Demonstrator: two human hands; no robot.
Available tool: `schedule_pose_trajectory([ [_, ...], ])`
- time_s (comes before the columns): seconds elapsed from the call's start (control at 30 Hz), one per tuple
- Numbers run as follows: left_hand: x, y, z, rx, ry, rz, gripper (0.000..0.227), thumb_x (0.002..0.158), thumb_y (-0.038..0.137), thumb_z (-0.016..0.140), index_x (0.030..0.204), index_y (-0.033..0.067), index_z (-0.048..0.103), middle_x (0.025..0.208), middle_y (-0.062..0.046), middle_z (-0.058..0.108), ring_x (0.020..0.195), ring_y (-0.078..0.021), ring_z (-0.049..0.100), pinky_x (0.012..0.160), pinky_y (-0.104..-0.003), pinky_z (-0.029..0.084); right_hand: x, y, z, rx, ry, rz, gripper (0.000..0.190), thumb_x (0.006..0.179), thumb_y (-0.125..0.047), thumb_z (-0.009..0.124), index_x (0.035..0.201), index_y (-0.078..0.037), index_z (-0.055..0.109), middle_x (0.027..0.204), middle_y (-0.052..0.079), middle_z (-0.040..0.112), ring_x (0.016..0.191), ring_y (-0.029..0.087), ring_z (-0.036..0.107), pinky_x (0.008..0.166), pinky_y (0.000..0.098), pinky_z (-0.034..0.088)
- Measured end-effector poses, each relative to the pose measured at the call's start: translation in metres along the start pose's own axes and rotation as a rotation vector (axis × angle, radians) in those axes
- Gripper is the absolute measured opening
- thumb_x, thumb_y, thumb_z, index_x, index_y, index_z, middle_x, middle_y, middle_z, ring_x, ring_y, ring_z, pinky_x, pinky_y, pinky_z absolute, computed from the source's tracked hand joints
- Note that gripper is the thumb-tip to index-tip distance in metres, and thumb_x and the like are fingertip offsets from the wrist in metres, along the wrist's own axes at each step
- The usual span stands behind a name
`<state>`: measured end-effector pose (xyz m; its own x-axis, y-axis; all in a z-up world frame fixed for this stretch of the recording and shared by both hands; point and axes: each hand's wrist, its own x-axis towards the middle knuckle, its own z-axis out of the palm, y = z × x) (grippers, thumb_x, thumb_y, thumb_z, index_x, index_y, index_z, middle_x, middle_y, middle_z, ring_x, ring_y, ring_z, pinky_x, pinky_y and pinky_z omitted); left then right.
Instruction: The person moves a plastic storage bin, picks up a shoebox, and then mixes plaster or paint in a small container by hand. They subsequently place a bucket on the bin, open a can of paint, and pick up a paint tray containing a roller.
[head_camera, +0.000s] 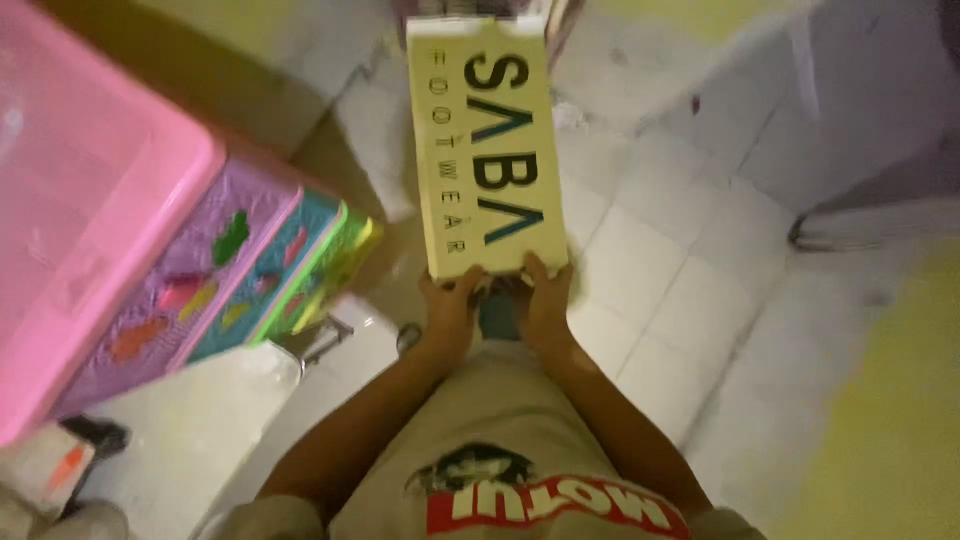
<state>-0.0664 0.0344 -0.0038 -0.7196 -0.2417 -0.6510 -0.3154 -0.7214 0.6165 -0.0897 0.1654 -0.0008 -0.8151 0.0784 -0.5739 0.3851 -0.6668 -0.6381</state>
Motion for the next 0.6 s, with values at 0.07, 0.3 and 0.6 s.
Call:
schedule_pose_trajectory([
  [0.07, 0.006, 0.0, 0.027, -0.007, -0.015, -0.002, 0.083, 0.084, 0.008, 0.075, 0.145, 0.0136, 0.019, 0.129, -0.013, 0.056, 0.11, -0.0225, 0.062, 0.086, -0.037, 0.056, 0.018, -0.031, 0.008, -0.016, -0.024, 0.029, 0.052, 0.094, -0.014, 0.064, 0.135, -0.014, 0.031, 0.125, 0.014, 0.052, 0.109, 0.032, 0.062, 0.087, 0.0473, 0.06],
  [0.3, 0.077, -0.017, 0.084, -0.016, 0.002, 0.121, 0.074, 0.089, 0.007, 0.078, 0.143, 0.002, 0.028, 0.124, -0.023, 0.055, 0.102, -0.0303, 0.055, 0.077, -0.042, 0.051, 0.079, -0.071, 0.022, 0.06, -0.095, 0.068, 0.047, 0.097, -0.023, 0.064, 0.131, -0.016, 0.032, 0.129, 0.011, 0.051, 0.114, 0.03, 0.06, 0.095, 0.0508, 0.054],
  [0.6, 0.12, 0.032, 0.142, -0.016, 0.04, 0.121, 0.076, 0.087, 0.006, 0.077, 0.137, 0.0057, 0.02, 0.132, -0.019, 0.052, 0.122, -0.0267, 0.056, 0.108, -0.04, 0.049, 0.154, -0.074, 0.065, 0.101, -0.052, 0.099, 0.056, 0.096, -0.023, 0.066, 0.138, -0.016, 0.029, 0.122, 0.012, 0.052, 0.11, 0.031, 0.058, 0.096, 0.0504, 0.052],
])
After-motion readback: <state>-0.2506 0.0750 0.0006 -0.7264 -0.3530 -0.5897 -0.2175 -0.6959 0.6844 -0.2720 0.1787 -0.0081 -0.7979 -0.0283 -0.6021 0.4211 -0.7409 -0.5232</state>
